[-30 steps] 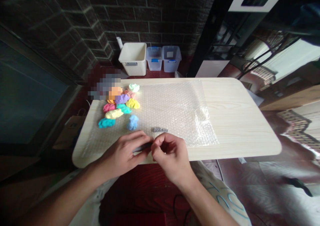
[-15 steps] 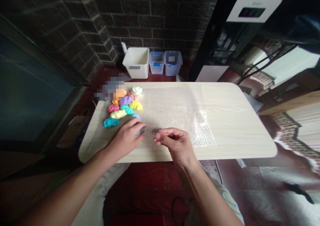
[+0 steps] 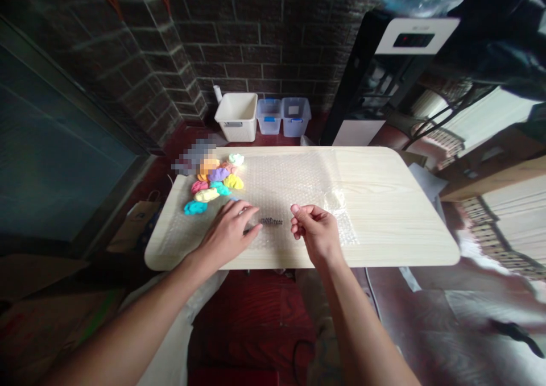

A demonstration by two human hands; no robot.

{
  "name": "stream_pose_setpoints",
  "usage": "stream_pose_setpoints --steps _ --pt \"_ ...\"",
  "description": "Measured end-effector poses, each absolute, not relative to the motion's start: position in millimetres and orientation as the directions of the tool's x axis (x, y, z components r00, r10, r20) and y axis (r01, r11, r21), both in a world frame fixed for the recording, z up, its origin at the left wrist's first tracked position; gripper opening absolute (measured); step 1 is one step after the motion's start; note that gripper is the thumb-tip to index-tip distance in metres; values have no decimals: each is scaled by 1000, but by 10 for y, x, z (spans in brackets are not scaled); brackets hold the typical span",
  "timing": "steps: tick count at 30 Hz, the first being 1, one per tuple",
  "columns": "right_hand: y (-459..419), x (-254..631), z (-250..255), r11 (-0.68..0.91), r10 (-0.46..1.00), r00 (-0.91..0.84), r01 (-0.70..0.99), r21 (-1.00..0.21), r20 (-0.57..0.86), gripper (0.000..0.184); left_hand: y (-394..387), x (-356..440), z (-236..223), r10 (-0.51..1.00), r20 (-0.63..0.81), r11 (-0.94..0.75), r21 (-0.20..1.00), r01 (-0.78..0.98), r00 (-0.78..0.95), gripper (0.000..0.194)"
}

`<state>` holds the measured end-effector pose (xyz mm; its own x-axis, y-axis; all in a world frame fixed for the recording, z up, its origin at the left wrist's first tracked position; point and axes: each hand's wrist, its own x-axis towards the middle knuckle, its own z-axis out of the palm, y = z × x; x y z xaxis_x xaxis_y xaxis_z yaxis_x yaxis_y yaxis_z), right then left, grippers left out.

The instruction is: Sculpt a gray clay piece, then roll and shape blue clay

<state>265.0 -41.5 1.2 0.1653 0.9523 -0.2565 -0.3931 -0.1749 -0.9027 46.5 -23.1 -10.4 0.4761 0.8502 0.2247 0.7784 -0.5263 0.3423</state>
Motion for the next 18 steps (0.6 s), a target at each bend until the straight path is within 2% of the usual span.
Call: stream_pose_setpoints --steps 4,10,14,18 --pt "-421 2675 3 -174 945 176 -440 -881 -275 36 -179 607 -132 845 195 -535 308 787 498 21" --pt "-425 2695 9 -194 948 136 -473 -859 -289 39 -110 717 -184 830 157 -557 301 774 536 10" --pt "-443 2734 39 -173 953 162 -405 -898 -257 38 -76 737 -183 825 177 -561 365 743 537 6" --pt "-445 2763 57 -138 945 234 -348 -927 -229 38 -95 755 -151 823 214 -558 474 681 526 12"
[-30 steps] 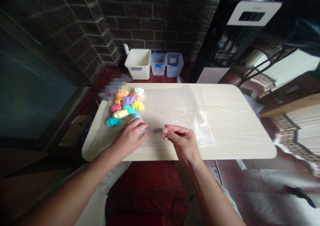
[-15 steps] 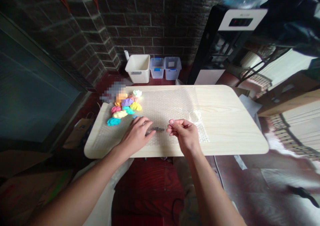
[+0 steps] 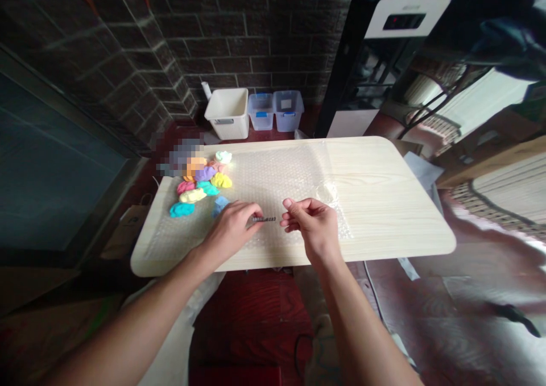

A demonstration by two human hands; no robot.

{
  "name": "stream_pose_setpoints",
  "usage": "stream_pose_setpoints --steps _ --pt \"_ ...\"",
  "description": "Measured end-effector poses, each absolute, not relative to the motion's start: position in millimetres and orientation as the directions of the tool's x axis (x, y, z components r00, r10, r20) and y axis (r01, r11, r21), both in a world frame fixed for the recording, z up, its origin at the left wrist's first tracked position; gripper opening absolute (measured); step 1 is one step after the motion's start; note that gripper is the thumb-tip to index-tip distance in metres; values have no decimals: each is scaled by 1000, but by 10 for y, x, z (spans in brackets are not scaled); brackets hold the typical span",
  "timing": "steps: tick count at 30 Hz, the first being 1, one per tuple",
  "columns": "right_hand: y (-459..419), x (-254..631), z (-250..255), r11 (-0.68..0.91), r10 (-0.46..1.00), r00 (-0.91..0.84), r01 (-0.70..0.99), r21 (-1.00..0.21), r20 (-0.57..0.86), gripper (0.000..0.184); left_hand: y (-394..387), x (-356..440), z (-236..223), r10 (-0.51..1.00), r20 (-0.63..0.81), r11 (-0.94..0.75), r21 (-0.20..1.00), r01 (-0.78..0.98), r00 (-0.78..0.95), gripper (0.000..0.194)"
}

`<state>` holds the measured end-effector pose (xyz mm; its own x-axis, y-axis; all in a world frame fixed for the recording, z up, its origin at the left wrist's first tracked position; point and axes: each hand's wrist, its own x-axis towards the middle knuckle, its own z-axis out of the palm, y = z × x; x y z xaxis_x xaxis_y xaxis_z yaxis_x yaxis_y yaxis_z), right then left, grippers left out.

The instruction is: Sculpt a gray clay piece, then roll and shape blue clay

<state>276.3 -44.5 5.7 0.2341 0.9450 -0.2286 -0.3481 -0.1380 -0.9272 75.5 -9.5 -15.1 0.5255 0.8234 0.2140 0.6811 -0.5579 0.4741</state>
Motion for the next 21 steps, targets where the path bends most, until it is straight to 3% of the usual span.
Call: stream_pose_setpoints --steps 9,21 --pt "-350 2609 28 -162 947 202 -373 -913 -251 31 -127 608 -49 833 263 -541 572 616 487 14" --pt "-267 2335 127 -164 947 195 -393 -905 -257 59 -53 346 64 864 289 -496 638 590 413 9"
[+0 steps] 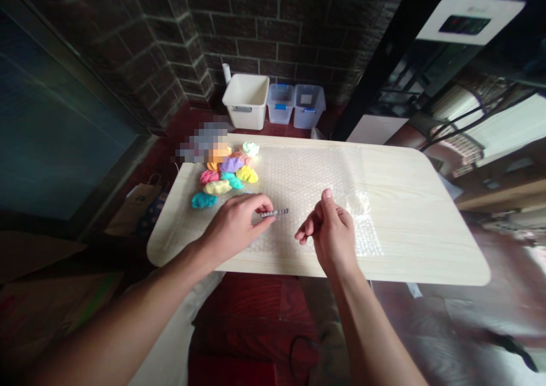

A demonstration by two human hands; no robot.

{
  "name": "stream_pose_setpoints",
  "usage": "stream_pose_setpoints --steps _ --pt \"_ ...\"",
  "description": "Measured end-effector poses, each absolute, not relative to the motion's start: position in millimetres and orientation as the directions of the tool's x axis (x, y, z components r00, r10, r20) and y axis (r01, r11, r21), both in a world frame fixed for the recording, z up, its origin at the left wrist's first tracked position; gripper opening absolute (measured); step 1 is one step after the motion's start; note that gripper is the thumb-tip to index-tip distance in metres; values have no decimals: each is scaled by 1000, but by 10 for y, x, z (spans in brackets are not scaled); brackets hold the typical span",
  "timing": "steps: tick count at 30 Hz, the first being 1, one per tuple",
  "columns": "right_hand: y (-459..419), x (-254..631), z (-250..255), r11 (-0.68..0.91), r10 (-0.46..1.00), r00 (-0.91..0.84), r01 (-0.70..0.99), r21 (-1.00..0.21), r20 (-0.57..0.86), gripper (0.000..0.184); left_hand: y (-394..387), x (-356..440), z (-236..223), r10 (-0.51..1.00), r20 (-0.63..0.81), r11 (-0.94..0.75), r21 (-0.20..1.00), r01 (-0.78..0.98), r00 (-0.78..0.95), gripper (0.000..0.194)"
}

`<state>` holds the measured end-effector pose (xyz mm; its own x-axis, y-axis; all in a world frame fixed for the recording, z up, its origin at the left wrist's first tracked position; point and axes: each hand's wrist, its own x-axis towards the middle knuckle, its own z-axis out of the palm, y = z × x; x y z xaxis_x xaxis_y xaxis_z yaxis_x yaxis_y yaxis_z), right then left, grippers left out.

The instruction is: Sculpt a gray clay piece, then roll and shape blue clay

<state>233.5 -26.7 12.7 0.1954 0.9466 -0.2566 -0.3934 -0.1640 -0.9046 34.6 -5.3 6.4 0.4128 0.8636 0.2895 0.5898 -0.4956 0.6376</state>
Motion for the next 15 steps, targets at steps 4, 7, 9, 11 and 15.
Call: stream_pose_setpoints --steps 4,7,9,11,15 --pt "-259 2307 124 -150 969 104 -465 -872 -223 50 -34 277 104 873 296 -482 652 586 388 10" --pt "-267 2319 116 -145 980 61 -447 -883 -191 39 -25 266 99 876 293 -475 667 574 384 10" --pt "-280 2351 101 -113 985 78 -404 -908 -157 35 -22 276 76 875 286 -471 684 557 390 10" --pt "-304 2402 76 -104 986 84 -357 -928 -143 30 -19 289 47 875 279 -467 700 540 395 10" --pt "-406 2519 44 -157 977 84 -347 -925 -197 23 -16 306 20 865 284 -479 710 516 413 10"
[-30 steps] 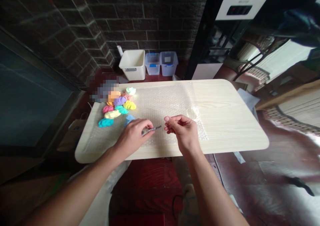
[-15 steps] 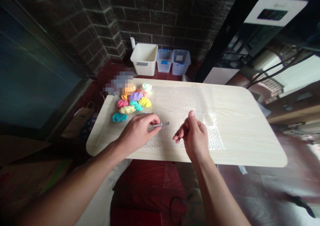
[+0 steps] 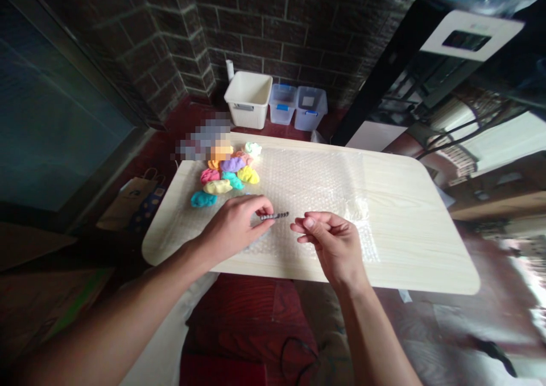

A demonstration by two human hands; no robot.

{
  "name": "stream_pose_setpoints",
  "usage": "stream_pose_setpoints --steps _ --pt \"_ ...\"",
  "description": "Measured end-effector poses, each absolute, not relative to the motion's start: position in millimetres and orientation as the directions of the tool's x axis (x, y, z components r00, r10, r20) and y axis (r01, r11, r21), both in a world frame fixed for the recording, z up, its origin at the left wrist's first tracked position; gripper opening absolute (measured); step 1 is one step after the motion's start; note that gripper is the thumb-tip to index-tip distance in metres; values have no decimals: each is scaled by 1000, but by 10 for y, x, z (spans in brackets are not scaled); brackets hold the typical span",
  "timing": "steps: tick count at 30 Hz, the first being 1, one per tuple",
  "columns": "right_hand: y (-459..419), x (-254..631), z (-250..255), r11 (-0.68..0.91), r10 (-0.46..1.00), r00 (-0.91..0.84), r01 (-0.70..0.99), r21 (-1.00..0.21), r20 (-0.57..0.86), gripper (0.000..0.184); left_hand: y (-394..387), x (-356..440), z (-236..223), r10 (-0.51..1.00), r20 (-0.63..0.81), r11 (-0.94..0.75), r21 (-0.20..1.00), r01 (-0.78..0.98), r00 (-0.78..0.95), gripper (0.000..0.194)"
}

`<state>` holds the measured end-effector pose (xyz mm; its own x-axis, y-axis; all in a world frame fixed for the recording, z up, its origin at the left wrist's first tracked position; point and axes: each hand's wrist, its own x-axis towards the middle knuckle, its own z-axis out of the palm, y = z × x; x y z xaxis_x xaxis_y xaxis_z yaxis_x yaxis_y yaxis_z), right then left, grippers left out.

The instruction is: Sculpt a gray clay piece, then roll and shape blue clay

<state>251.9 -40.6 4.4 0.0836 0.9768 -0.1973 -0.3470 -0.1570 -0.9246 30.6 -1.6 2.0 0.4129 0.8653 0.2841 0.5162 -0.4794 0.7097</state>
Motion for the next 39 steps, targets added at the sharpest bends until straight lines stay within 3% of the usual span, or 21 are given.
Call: stream_pose_setpoints --steps 7,12,16,21,29,39 --pt "-587 2596 157 -216 973 -155 -346 -913 -171 20 -33 339 95 858 331 -494 740 456 392 11" --pt "-569 2626 161 -144 989 -65 -305 -941 -130 21 -55 415 158 875 331 -455 810 368 354 8" --pt "-587 2653 138 -122 992 -1 -293 -948 -127 16 -68 465 189 910 248 -339 907 252 332 5" --pt "-648 2626 185 -175 984 -40 -332 -927 -171 15 -61 476 185 936 82 -102 994 42 342 12" --pt "-636 2612 255 -202 971 20 -456 -867 -237 46 -64 501 216 924 -103 161 978 -131 368 24" --pt "-626 2609 237 -121 983 83 -373 -920 -163 19 -71 536 255 916 -127 191 972 -136 381 23"
